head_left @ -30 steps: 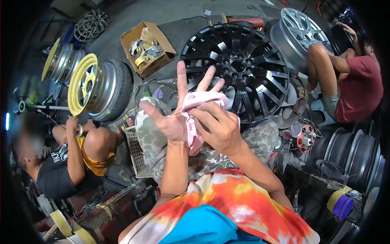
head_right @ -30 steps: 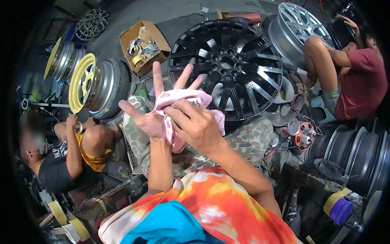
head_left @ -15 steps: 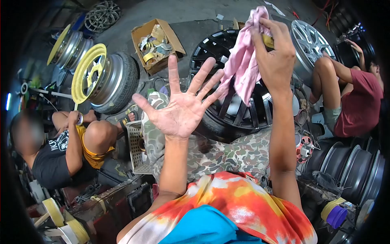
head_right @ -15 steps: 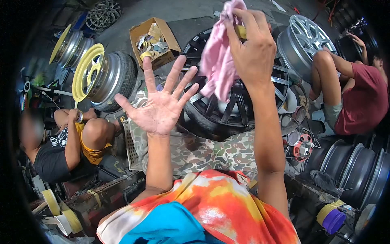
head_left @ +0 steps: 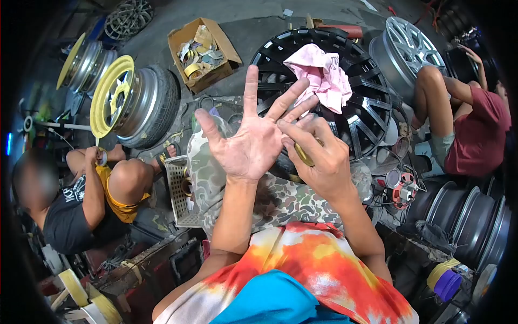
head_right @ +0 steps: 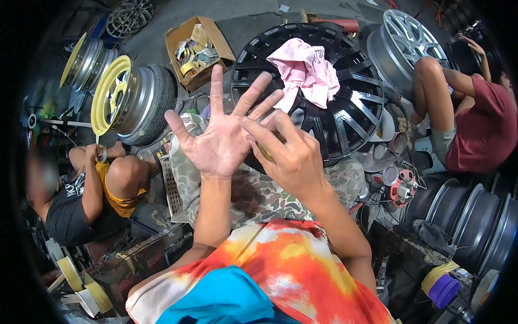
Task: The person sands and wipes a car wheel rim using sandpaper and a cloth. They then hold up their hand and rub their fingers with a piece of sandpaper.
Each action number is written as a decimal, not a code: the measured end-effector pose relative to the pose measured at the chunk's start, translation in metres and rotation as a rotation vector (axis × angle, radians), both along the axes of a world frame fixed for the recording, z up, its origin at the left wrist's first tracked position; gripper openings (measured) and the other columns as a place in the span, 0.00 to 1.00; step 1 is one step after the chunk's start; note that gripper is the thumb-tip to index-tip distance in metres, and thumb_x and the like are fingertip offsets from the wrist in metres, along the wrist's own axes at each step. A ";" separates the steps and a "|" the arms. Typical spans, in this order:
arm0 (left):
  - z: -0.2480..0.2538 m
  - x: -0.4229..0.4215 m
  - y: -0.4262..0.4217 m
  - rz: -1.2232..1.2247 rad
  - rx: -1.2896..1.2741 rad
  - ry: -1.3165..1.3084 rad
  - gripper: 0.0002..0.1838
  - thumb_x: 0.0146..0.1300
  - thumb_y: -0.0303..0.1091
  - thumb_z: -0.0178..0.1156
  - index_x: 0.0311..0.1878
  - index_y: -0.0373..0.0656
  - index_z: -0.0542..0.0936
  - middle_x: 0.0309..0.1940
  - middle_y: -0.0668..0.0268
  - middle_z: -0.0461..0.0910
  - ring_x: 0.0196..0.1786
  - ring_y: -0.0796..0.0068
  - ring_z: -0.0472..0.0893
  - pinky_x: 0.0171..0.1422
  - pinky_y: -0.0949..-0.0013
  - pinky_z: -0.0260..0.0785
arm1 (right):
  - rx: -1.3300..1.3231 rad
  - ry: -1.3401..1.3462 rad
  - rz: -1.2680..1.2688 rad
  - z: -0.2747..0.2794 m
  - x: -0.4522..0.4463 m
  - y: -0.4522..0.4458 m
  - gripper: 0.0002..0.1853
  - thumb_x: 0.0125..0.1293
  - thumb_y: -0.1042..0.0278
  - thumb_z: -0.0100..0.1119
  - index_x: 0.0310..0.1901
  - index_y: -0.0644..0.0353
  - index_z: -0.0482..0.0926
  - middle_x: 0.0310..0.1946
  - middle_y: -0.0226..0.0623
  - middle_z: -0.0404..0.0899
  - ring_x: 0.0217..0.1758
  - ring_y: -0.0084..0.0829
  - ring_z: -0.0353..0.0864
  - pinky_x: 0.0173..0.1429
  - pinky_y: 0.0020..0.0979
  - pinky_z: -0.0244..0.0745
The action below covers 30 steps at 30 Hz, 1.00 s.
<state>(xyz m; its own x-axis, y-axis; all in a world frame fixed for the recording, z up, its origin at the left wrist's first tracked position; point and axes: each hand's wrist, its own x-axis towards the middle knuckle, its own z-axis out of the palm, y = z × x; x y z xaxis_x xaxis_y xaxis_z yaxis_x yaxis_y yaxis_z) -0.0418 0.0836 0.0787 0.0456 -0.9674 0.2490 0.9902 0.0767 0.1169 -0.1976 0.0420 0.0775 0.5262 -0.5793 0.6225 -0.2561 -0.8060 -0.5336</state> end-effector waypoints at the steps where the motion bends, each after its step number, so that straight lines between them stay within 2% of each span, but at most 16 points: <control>1: 0.001 -0.001 0.000 -0.033 -0.019 0.004 0.59 0.60 0.90 0.47 0.89 0.76 0.45 0.87 0.37 0.31 0.86 0.22 0.35 0.87 0.27 0.36 | -0.003 -0.001 -0.003 -0.001 0.000 -0.001 0.23 0.59 0.72 0.77 0.58 0.54 0.87 0.38 0.36 0.79 0.34 0.33 0.86 0.36 0.35 0.83; 6: 0.000 -0.007 0.000 -0.025 -0.019 -0.095 0.60 0.57 0.94 0.40 0.89 0.78 0.44 0.87 0.35 0.30 0.86 0.22 0.35 0.87 0.28 0.38 | -0.059 0.036 0.036 0.000 0.000 -0.001 0.28 0.58 0.70 0.76 0.62 0.52 0.86 0.39 0.36 0.77 0.32 0.35 0.85 0.35 0.37 0.82; 9: -0.005 -0.008 -0.001 0.021 -0.023 -0.198 0.61 0.55 0.96 0.35 0.89 0.77 0.42 0.86 0.33 0.32 0.86 0.22 0.38 0.88 0.30 0.38 | 0.024 0.044 0.038 -0.003 0.001 0.005 0.31 0.57 0.70 0.77 0.65 0.52 0.84 0.40 0.36 0.77 0.32 0.37 0.85 0.36 0.38 0.82; 11: -0.007 -0.008 -0.002 0.067 -0.053 -0.355 0.63 0.54 0.97 0.32 0.89 0.76 0.39 0.86 0.32 0.33 0.86 0.22 0.41 0.88 0.32 0.39 | 0.034 0.043 0.034 -0.005 0.002 0.009 0.32 0.57 0.70 0.77 0.66 0.51 0.84 0.40 0.35 0.77 0.32 0.38 0.85 0.36 0.38 0.82; 14: -0.009 -0.009 -0.003 0.087 -0.042 -0.392 0.64 0.54 0.98 0.31 0.89 0.75 0.38 0.86 0.32 0.35 0.86 0.22 0.43 0.88 0.33 0.39 | 0.046 0.054 0.024 -0.005 0.006 0.014 0.33 0.57 0.71 0.77 0.67 0.51 0.83 0.40 0.35 0.76 0.32 0.39 0.85 0.36 0.38 0.83; 25: -0.011 -0.009 -0.002 0.085 -0.027 -0.349 0.64 0.54 0.98 0.30 0.89 0.75 0.38 0.86 0.33 0.34 0.86 0.23 0.42 0.88 0.33 0.38 | 0.005 0.109 -0.010 -0.010 0.003 0.017 0.29 0.58 0.72 0.76 0.64 0.51 0.84 0.41 0.36 0.77 0.33 0.39 0.85 0.37 0.39 0.83; 30: -0.010 -0.010 -0.003 0.073 -0.025 -0.307 0.64 0.54 0.98 0.31 0.89 0.74 0.39 0.86 0.32 0.34 0.86 0.23 0.42 0.88 0.33 0.37 | 0.023 0.047 -0.011 -0.012 0.004 0.017 0.29 0.58 0.72 0.76 0.64 0.52 0.82 0.43 0.38 0.78 0.33 0.41 0.85 0.38 0.40 0.83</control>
